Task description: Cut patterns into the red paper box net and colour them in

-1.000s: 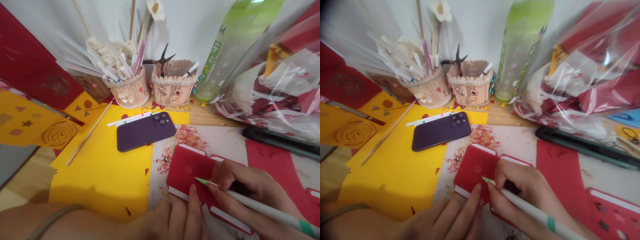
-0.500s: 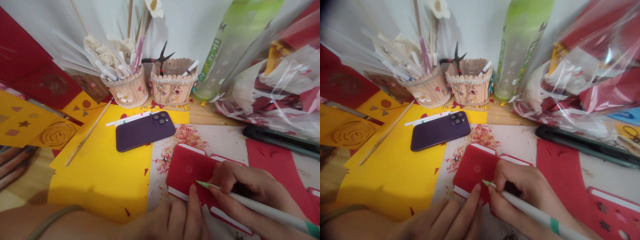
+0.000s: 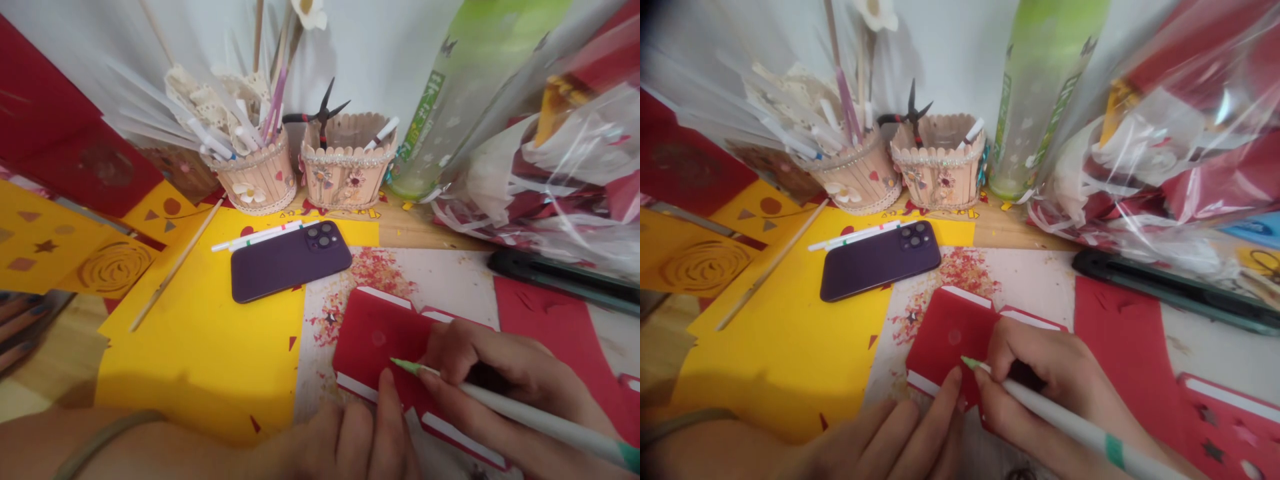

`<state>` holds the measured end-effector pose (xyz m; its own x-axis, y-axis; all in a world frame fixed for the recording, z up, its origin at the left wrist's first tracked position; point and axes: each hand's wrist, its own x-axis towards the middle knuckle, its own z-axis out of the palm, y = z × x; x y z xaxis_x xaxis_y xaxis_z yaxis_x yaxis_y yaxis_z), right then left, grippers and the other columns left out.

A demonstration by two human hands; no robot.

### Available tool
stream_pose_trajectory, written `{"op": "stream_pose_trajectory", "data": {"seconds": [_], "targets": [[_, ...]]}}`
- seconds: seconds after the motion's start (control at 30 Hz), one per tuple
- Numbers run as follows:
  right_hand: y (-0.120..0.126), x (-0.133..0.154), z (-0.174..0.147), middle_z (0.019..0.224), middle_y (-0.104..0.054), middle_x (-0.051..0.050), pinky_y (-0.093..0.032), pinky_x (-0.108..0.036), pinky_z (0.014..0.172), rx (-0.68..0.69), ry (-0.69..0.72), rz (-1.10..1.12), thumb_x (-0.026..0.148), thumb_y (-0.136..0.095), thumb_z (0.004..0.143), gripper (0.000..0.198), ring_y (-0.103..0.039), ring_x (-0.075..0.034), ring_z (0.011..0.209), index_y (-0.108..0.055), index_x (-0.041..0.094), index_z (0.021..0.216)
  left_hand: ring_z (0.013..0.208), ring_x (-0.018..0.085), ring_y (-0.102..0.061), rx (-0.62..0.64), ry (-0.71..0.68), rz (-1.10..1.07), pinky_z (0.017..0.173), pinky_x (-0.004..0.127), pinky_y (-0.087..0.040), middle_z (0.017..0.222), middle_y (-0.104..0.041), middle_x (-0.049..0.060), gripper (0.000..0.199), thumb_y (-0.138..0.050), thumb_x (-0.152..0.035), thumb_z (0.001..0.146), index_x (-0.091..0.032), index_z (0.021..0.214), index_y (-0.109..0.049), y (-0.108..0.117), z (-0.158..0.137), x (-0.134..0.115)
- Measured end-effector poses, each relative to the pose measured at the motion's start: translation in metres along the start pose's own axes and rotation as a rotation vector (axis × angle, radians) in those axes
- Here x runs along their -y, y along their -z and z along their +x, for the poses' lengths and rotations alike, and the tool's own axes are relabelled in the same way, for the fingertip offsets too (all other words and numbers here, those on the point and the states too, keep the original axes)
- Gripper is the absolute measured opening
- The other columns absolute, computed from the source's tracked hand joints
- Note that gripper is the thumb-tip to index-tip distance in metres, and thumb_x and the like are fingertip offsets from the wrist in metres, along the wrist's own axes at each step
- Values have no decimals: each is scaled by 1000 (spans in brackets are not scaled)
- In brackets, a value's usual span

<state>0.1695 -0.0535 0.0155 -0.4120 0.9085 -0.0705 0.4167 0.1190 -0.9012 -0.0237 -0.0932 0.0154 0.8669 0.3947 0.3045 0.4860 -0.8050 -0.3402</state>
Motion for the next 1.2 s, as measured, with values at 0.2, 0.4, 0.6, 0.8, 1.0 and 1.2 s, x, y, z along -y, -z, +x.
{"op": "stream_pose_trajectory", "data": {"seconds": [0.2,0.4,0.6,0.8,1.0,1.2], "targets": [[2,-5,2,55,-54,2,-37,-21,39,53,43,-91,30,-57,81,23,-49,-12,47,-46,22,62,48,7,-54,-15,-9,4,38,18,-39,96,-70,7,18,-43,-16,92,-12,88,-59,1,0,1],[2,-4,0,57,-56,2,-40,-21,41,61,48,-100,31,-56,83,22,-52,-12,49,-48,22,64,47,8,-54,-16,13,-4,37,18,-41,93,-71,5,17,-42,-13,90,-13,84,-58,0,2,1],[2,-2,0,53,-52,3,-36,-21,38,56,36,-82,30,-52,83,26,-48,-12,45,-43,23,59,47,8,-55,-22,6,-5,38,18,-42,96,-71,5,19,-41,-13,91,-13,86,-59,3,1,1],[2,-4,1,54,-52,3,-36,-21,38,63,41,-63,31,-54,83,25,-48,-12,46,-44,23,61,49,7,-53,-10,-7,-8,40,17,-41,97,-70,9,17,-45,-18,91,-11,88,-59,-2,1,0],[1,-5,0,53,-52,4,-36,-21,37,57,53,-95,29,-55,82,24,-47,-11,44,-44,23,60,54,8,-54,14,-42,-8,44,18,-41,101,-68,11,18,-47,-22,91,-9,94,-60,0,-2,0],[3,-2,0,51,-54,4,-38,-19,37,21,100,-85,24,-52,80,24,-49,-11,43,-41,24,60,52,7,-52,6,-25,0,42,18,-40,100,-69,11,18,-46,-20,91,-9,93,-61,0,-2,0]]}}
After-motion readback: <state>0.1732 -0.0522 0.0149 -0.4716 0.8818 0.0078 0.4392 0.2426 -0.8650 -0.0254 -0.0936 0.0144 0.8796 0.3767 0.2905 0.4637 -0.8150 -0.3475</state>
